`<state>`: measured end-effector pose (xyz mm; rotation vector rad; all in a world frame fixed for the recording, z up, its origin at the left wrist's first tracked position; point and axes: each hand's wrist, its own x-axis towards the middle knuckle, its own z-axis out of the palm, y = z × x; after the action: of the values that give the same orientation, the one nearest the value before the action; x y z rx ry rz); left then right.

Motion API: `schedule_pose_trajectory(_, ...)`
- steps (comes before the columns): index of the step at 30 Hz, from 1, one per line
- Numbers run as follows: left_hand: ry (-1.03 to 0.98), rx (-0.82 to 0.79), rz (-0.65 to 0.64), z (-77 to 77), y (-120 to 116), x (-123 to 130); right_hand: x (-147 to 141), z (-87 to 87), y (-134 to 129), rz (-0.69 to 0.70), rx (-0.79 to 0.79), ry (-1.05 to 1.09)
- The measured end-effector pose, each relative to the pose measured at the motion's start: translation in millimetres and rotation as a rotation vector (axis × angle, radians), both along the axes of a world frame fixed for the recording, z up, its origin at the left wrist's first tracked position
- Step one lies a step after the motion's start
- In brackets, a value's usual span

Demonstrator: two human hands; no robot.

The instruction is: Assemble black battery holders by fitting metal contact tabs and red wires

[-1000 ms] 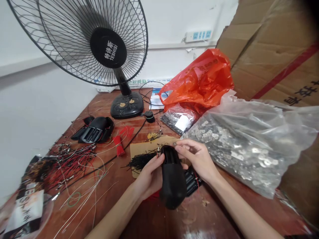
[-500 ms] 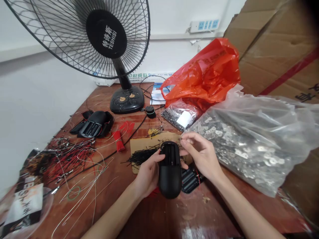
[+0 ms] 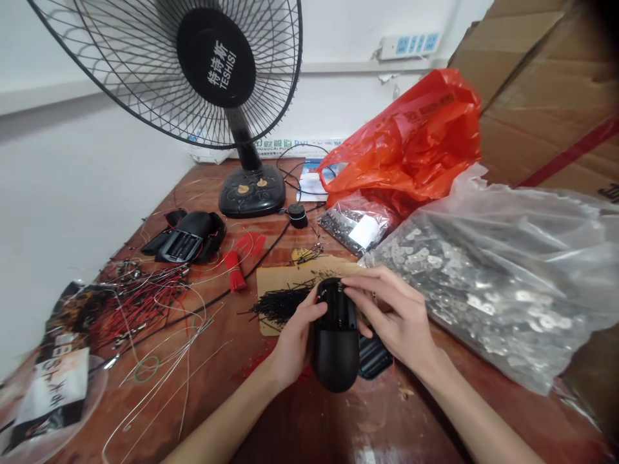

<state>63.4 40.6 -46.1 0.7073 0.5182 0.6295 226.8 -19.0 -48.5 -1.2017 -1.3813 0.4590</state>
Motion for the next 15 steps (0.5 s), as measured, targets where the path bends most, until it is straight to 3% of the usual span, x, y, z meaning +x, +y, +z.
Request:
schedule_pose_trajectory(7,0.046,0.053,0.067,-6.6,0.0,1.6,8.4,2.0,-0.2,-0.088,0.133,-0.406)
schedule_pose_trajectory(15,0.072,-0.005,0.066,-2.7,-2.3,6.4,6.3,-0.1,-0.9,-0.059,0.02,-0.326)
